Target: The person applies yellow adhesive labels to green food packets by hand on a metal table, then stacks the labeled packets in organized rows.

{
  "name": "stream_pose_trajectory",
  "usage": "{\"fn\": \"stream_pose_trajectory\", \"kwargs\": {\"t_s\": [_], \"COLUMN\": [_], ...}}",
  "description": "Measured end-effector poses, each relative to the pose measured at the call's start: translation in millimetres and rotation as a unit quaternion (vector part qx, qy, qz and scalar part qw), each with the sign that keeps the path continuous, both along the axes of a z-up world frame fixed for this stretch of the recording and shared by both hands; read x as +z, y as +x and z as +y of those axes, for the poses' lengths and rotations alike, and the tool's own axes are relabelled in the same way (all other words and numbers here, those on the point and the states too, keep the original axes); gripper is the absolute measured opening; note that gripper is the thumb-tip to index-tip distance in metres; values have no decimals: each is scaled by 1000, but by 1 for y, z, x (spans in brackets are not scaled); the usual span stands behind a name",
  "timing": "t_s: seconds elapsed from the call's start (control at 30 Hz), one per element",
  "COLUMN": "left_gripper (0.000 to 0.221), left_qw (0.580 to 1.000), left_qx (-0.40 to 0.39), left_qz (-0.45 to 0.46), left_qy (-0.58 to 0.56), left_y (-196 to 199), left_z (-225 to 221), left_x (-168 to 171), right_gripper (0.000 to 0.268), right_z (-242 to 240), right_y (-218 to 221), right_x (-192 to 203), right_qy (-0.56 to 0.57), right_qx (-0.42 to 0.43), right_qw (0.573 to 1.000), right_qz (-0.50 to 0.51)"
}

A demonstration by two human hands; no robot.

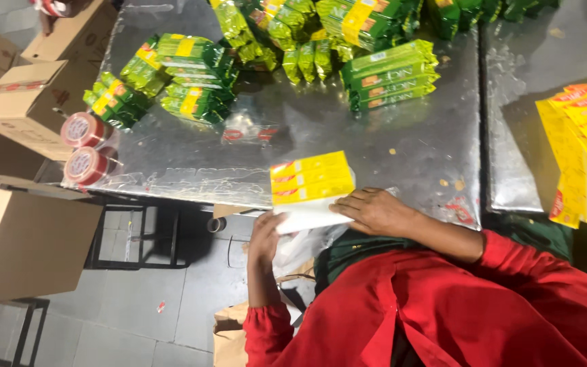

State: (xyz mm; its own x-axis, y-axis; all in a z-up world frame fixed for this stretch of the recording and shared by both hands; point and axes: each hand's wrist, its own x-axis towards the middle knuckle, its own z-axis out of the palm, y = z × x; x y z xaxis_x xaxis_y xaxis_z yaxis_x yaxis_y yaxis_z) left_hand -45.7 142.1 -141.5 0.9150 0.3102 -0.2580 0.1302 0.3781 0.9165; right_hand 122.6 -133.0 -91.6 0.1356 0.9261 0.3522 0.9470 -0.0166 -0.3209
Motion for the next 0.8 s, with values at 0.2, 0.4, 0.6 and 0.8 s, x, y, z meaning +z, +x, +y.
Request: {"fn": "stream_pose_trajectory", "kwargs": {"t_s": [0.2, 0.4, 0.6, 0.8], "left_gripper": [27, 22, 13, 23], "left_qw": [985, 962, 908, 895], "left_qx": [-66, -103, -114, -133], "left_qz": [-75, -101, -76, -72], "left_qy": [142, 230, 395, 420], "left_y": [59, 70, 67, 71], "left_z": [-60, -115, -137, -141], "left_x": [34, 94, 127, 141], "right_gripper": [51, 36, 27, 20], "right_z": [-28, -30, -38, -48], "right_y": [7, 26, 30, 35], "right_x": [46, 74, 85, 96], "right_qy": [82, 184, 198, 213], "right_qx": [-87, -95, -71, -40], "right_qw": [992, 977, 977, 976], "right_qz": [46, 57, 30, 33]}}
